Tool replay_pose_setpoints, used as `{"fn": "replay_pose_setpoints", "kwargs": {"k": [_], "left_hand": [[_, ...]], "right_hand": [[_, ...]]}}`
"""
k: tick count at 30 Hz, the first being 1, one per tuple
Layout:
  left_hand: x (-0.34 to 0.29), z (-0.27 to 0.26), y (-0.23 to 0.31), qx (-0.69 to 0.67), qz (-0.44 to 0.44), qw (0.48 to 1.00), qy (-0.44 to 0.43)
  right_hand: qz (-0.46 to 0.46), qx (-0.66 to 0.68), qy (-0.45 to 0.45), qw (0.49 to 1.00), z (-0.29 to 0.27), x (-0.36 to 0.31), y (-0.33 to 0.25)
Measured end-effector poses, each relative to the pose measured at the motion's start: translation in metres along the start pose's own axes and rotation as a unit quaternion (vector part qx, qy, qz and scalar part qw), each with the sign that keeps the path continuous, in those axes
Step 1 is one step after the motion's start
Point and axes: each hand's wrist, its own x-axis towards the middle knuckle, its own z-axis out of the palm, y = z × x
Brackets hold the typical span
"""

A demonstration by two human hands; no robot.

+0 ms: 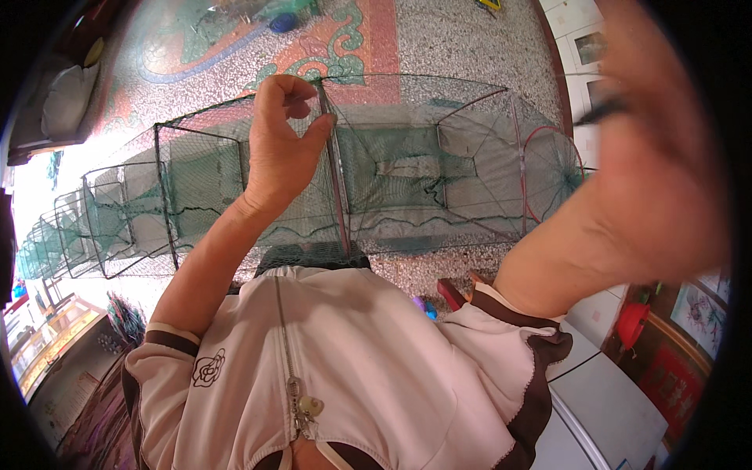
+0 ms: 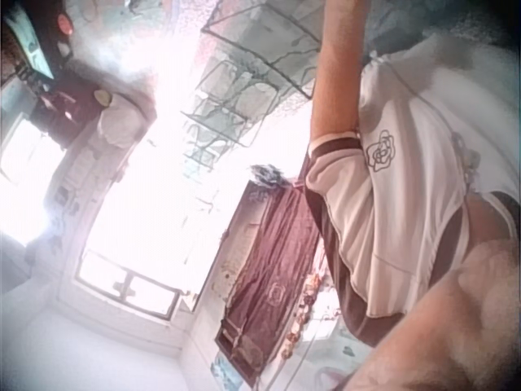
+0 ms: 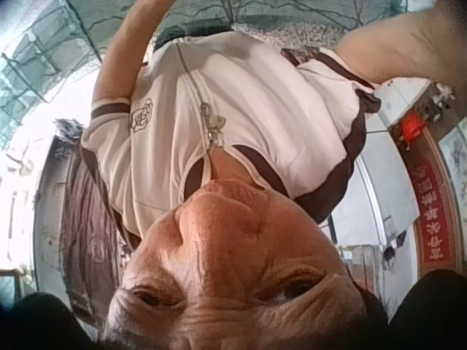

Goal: The person repairs a green mesh fishing net by hand using a needle-like tool to thread and tie a thin cord through the netting.

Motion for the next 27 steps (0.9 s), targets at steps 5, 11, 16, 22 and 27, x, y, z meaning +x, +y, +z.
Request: {"fn": "replay_pose_setpoints", "kwargs": {"k": [5,11,16,22,27], "left_hand": [[-0.005,-0.003,0.003,0.044,-0.017,0.999,0.014],[-0.006,0.000,0.001,0.047,-0.033,0.998,0.028],[-0.009,0.001,-0.004,0.034,-0.059,0.997,0.031],[-0.011,0.003,-0.009,-0.015,-0.108,0.994,0.026],[-0.013,0.005,-0.012,-0.046,-0.143,0.989,0.006]], "right_hand": [[0.042,-0.423,-0.045,0.904,0.043,-0.005,0.103],[0.078,-0.518,-0.032,0.851,0.046,-0.019,0.139],[0.026,-0.553,-0.041,0.832,0.047,-0.019,0.146],[0.038,-0.544,-0.043,0.837,0.041,-0.018,0.145],[0.077,-0.431,-0.036,0.898,0.040,-0.021,0.159]]}}
